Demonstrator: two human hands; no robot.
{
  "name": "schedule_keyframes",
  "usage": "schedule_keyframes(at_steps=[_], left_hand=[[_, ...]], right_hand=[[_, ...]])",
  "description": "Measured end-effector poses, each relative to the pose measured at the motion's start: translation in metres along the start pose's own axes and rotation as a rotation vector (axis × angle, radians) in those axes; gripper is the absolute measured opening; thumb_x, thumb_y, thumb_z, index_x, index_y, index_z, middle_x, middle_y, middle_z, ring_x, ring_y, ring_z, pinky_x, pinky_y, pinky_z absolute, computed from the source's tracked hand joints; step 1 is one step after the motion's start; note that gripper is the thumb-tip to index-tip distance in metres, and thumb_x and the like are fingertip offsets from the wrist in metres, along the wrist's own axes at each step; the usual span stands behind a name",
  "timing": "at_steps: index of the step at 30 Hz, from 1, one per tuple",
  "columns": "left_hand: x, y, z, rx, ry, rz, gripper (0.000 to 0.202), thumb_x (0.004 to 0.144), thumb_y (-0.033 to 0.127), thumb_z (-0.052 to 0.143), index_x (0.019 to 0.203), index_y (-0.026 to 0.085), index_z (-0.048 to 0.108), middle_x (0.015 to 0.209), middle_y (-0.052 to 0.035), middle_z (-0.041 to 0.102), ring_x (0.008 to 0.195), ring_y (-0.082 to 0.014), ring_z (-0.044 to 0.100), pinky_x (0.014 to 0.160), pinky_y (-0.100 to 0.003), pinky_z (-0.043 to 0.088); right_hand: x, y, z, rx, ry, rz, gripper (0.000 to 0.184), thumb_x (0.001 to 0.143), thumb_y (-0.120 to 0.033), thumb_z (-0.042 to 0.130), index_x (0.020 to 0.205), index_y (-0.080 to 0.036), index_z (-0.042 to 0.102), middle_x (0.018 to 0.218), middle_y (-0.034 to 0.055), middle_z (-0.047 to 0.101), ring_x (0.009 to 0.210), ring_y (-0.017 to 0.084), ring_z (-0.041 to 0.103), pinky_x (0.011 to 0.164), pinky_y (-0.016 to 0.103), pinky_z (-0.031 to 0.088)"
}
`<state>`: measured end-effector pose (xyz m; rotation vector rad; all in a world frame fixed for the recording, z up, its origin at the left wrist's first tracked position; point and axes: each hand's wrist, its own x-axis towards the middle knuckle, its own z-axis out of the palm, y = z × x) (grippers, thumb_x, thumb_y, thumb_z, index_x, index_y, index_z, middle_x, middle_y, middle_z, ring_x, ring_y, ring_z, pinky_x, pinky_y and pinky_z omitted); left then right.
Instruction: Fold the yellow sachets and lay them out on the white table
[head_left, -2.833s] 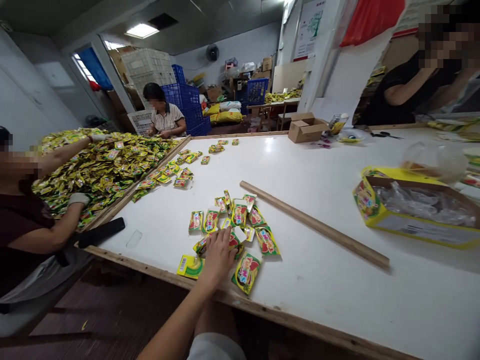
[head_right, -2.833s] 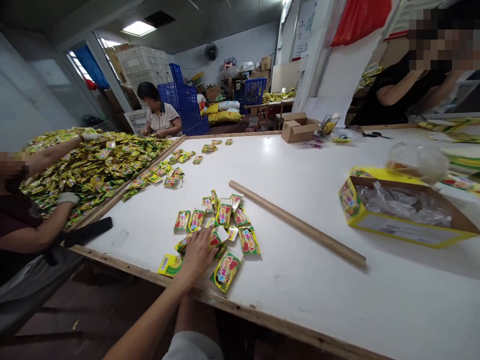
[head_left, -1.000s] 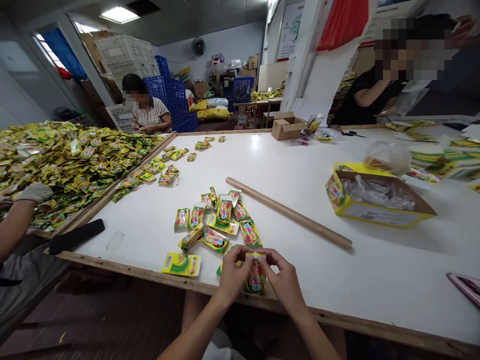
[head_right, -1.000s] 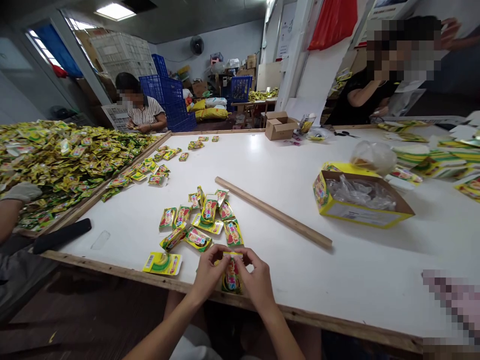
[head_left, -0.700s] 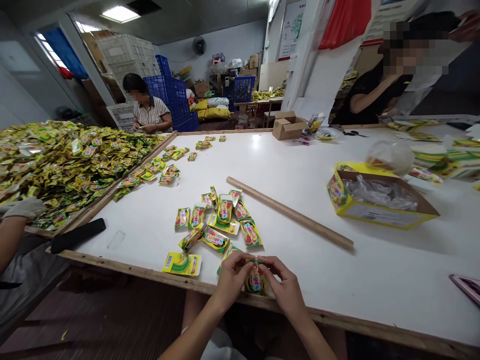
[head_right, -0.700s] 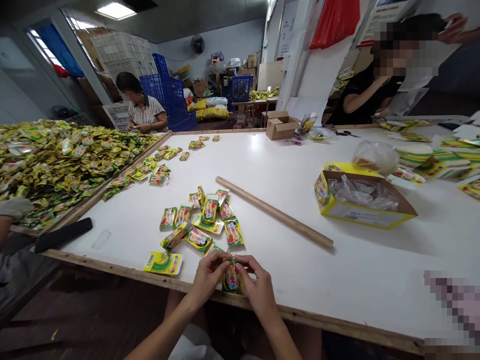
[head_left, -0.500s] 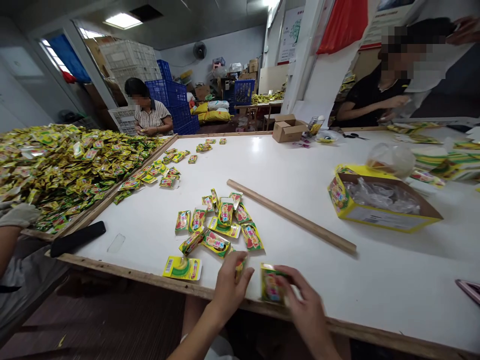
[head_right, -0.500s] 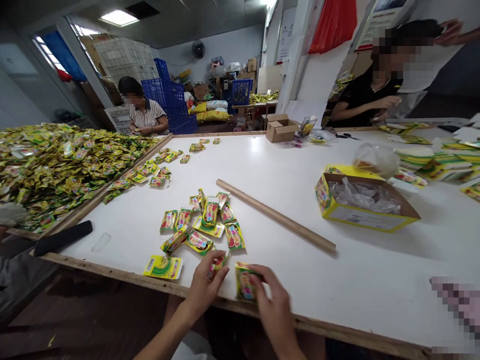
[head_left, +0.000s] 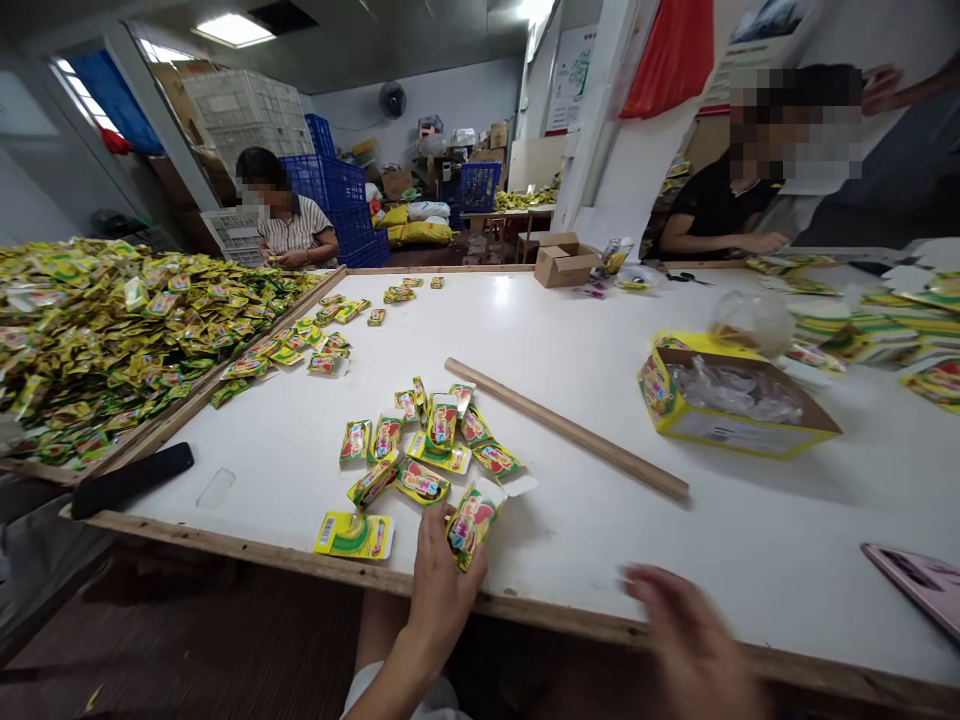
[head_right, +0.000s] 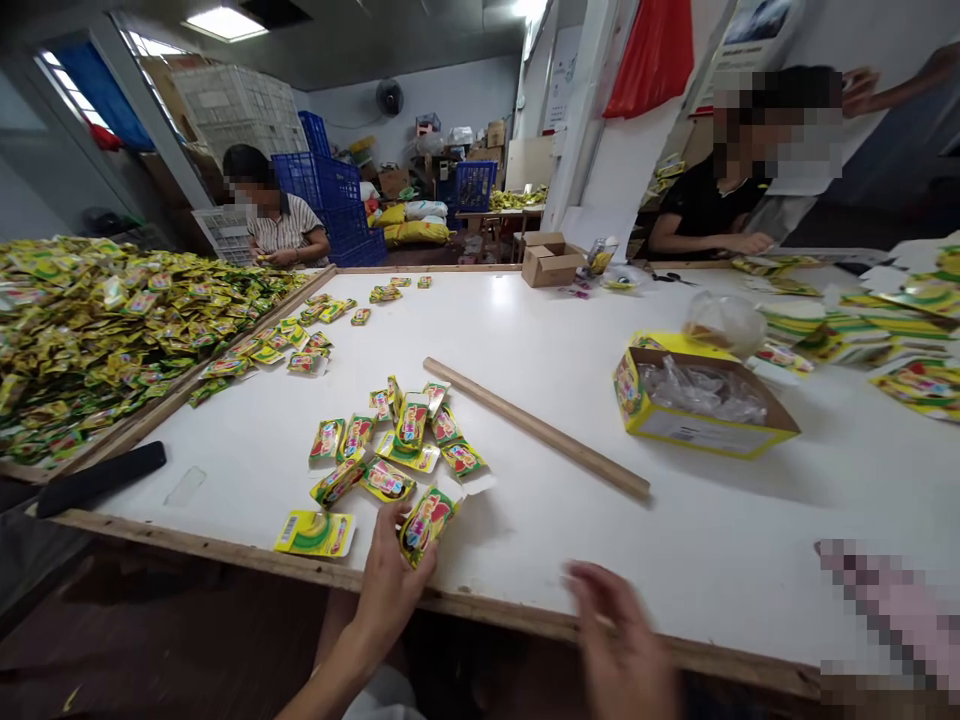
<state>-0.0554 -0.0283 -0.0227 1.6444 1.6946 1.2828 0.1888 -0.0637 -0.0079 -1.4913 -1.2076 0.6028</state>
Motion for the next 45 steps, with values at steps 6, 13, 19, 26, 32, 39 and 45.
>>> schedule_keyframes(at_steps=[6,13,19,26,32,39,45], left_hand=[[-0.011,0.002,0.004,-0.170,-0.102,-0.018,0.055,0.079,0.025,0.065,0.128,0.021,0.041,0.127,-0.0133,0.049,0.115,-0.0273,0.051,0.099,-0.044,0.042],[0.015,0.000,-0.005,-0.447,-0.276,-0.103,0.034,0.086,0.033,0.059,0.118,0.022,0.055,0.107,-0.0078,0.063,0.089,-0.0194,0.062,0.079,-0.032,0.051],[0.025,-0.001,-0.010,-0.566,-0.351,-0.178,0.031,0.080,0.032,0.068,0.106,0.018,0.060,0.095,-0.0061,0.067,0.082,-0.0184,0.064,0.072,-0.028,0.052],[0.033,-0.002,-0.010,-0.481,-0.373,-0.085,0.016,0.082,0.028,0.065,0.093,0.017,0.065,0.090,-0.0063,0.069,0.086,-0.0207,0.065,0.081,-0.032,0.052],[0.028,0.005,-0.009,-0.568,-0.318,-0.011,0.025,0.089,0.026,0.056,0.112,0.020,0.059,0.117,-0.0092,0.064,0.108,-0.0215,0.060,0.096,-0.037,0.047],[0.028,0.018,-0.011,-0.480,-0.263,-0.043,0.015,0.087,0.026,0.058,0.092,0.017,0.069,0.097,-0.0079,0.071,0.093,-0.0210,0.064,0.086,-0.032,0.050],[0.034,0.016,-0.003,-0.442,-0.230,-0.152,0.016,0.082,0.027,0.062,0.088,0.015,0.069,0.080,-0.0056,0.069,0.072,-0.0170,0.061,0.068,-0.026,0.048]], right_hand=[[0.003,-0.019,0.121,0.315,-0.256,0.081,0.041,0.082,-0.049,0.063,0.110,-0.021,0.051,0.109,0.0114,0.063,0.087,0.024,0.067,0.069,0.032,0.058],[0.011,-0.013,0.109,0.253,-0.377,0.010,0.038,0.084,-0.048,0.060,0.112,-0.022,0.053,0.107,0.0096,0.065,0.095,0.025,0.065,0.075,0.032,0.056],[0.023,-0.012,0.107,0.231,-0.500,0.019,0.036,0.085,-0.053,0.059,0.096,-0.019,0.064,0.094,0.0073,0.068,0.086,0.025,0.065,0.073,0.032,0.054],[0.032,-0.012,0.113,0.280,-0.431,-0.039,0.031,0.086,-0.049,0.062,0.091,-0.019,0.068,0.092,0.0076,0.068,0.089,0.025,0.064,0.080,0.033,0.052],[0.024,-0.012,0.113,0.282,-0.399,-0.062,0.031,0.087,-0.048,0.060,0.102,-0.022,0.067,0.103,0.0085,0.068,0.098,0.025,0.063,0.087,0.036,0.052],[0.017,-0.022,0.108,0.194,-0.376,-0.141,0.023,0.089,-0.042,0.060,0.095,-0.022,0.069,0.103,0.0072,0.067,0.097,0.025,0.062,0.084,0.034,0.051],[0.025,-0.028,0.115,0.101,-0.351,-0.059,0.035,0.084,-0.053,0.060,0.089,-0.019,0.068,0.082,0.0060,0.068,0.075,0.023,0.062,0.067,0.030,0.052]])
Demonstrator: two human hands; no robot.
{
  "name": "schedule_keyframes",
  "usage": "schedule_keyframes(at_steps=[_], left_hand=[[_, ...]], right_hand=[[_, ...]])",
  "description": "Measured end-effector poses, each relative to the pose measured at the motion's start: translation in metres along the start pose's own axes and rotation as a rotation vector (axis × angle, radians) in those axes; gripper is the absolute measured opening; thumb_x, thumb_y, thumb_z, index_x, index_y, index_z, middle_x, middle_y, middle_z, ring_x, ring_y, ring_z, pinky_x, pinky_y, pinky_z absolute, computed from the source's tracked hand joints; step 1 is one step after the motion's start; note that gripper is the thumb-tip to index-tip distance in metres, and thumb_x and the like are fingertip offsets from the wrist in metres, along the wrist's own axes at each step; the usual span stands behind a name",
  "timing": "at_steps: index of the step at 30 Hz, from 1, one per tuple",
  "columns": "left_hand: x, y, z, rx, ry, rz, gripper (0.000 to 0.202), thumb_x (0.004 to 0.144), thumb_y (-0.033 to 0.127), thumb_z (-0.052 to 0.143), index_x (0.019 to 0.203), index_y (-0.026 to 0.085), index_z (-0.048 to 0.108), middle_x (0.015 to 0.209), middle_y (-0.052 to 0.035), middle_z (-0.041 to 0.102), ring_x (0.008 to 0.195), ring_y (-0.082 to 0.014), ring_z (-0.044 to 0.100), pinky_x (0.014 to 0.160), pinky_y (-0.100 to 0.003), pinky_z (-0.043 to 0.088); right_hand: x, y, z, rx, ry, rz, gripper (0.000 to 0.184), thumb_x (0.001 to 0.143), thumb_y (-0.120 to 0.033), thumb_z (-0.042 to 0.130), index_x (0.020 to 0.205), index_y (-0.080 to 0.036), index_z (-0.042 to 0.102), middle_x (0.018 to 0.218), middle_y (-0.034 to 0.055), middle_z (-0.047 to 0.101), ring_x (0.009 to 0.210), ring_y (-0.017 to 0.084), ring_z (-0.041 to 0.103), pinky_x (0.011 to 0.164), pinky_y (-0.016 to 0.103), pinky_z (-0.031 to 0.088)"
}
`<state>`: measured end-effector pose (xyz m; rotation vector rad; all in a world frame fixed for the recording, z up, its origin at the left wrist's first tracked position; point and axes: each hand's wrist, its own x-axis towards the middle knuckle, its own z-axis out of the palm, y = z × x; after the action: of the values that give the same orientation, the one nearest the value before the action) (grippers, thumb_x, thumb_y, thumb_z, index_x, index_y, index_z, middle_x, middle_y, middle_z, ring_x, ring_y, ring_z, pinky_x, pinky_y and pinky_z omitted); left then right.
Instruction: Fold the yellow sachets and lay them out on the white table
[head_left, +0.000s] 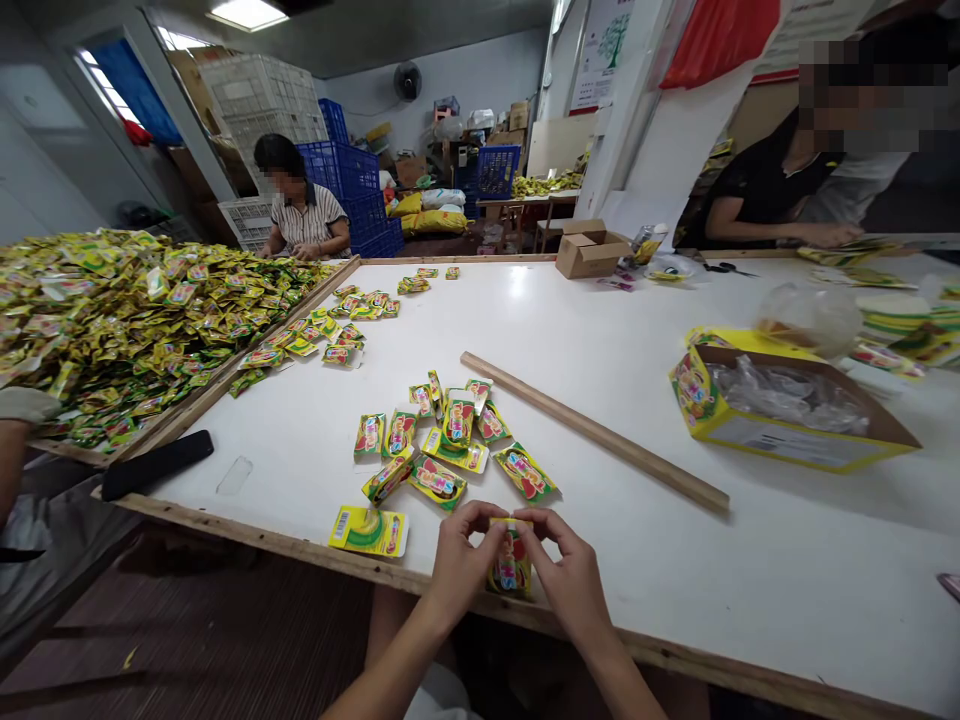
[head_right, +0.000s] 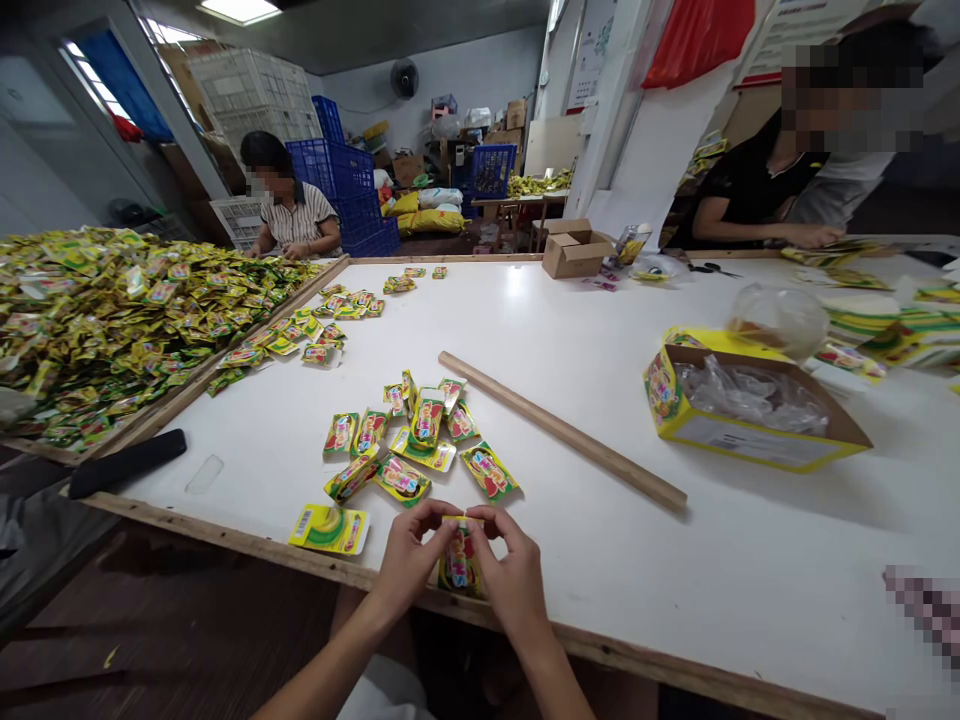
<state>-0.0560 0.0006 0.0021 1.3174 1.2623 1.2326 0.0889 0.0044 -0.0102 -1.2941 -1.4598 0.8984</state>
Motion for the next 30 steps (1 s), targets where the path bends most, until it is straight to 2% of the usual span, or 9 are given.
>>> schedule_keyframes(at_steps=[7,11,14,16,19,23,26,30], left_hand=[[0.009,0.006,0.001,0.003,-0.004,-0.040,0.014,0.080,0.026,0.061,0.080,0.014,0.068,0.069,-0.0019,0.064,0.063,-0.0131,0.054,0.061,-0.022,0.043],[0.011,0.007,0.002,-0.007,0.001,-0.050,0.013,0.081,0.025,0.060,0.080,0.014,0.068,0.072,-0.0020,0.065,0.064,-0.0128,0.054,0.062,-0.022,0.043],[0.008,0.003,0.000,-0.007,-0.006,-0.035,0.015,0.083,0.025,0.060,0.081,0.014,0.070,0.074,-0.0032,0.067,0.068,-0.0145,0.057,0.065,-0.024,0.044],[0.003,-0.001,-0.003,0.004,-0.020,-0.006,0.015,0.083,0.026,0.061,0.084,0.015,0.072,0.077,-0.0046,0.069,0.074,-0.0166,0.060,0.070,-0.026,0.046],[-0.003,-0.005,-0.007,0.025,-0.032,0.032,0.015,0.083,0.025,0.063,0.091,0.017,0.074,0.086,-0.0063,0.071,0.083,-0.0189,0.063,0.077,-0.028,0.047],[-0.007,-0.004,-0.008,0.053,-0.027,0.039,0.017,0.084,0.022,0.061,0.096,0.018,0.073,0.090,-0.0069,0.071,0.086,-0.0190,0.063,0.079,-0.029,0.049],[-0.009,-0.001,-0.001,0.061,-0.060,0.053,0.025,0.084,0.022,0.063,0.108,0.020,0.069,0.097,-0.0063,0.070,0.086,-0.0181,0.063,0.079,-0.028,0.049],[-0.009,0.004,0.000,0.086,-0.116,0.101,0.024,0.087,0.022,0.058,0.109,0.020,0.067,0.100,-0.0063,0.069,0.089,-0.0182,0.063,0.082,-0.029,0.050]], right_hand=[[0.009,-0.004,-0.002,0.040,-0.036,0.052,0.037,0.082,-0.054,0.061,0.085,-0.018,0.066,0.079,0.0062,0.067,0.074,0.023,0.062,0.066,0.029,0.051],[0.008,-0.004,-0.002,0.017,-0.059,0.068,0.036,0.084,-0.053,0.059,0.088,-0.018,0.066,0.078,0.0048,0.066,0.069,0.020,0.062,0.061,0.026,0.051],[0.003,0.003,0.000,0.002,-0.017,0.039,0.035,0.082,-0.052,0.060,0.088,-0.019,0.067,0.085,0.0052,0.068,0.077,0.022,0.065,0.064,0.024,0.053],[-0.003,0.010,0.001,0.012,0.010,-0.003,0.033,0.082,-0.051,0.061,0.089,-0.020,0.068,0.089,0.0056,0.069,0.083,0.022,0.066,0.069,0.024,0.054],[-0.010,0.019,0.001,0.030,-0.011,-0.039,0.031,0.082,-0.049,0.062,0.092,-0.020,0.069,0.091,0.0056,0.070,0.082,0.022,0.068,0.072,0.024,0.056],[-0.014,0.024,0.004,0.028,-0.023,-0.003,0.031,0.083,-0.048,0.061,0.096,-0.021,0.066,0.094,0.0056,0.069,0.082,0.021,0.068,0.072,0.023,0.056],[-0.019,0.023,0.006,0.010,0.024,0.012,0.034,0.084,-0.048,0.061,0.105,-0.021,0.063,0.101,0.0058,0.068,0.087,0.021,0.067,0.075,0.023,0.055],[-0.026,0.021,-0.010,-0.038,0.081,-0.021,0.035,0.084,-0.049,0.060,0.104,-0.021,0.065,0.103,0.0057,0.068,0.087,0.022,0.066,0.075,0.025,0.056]])
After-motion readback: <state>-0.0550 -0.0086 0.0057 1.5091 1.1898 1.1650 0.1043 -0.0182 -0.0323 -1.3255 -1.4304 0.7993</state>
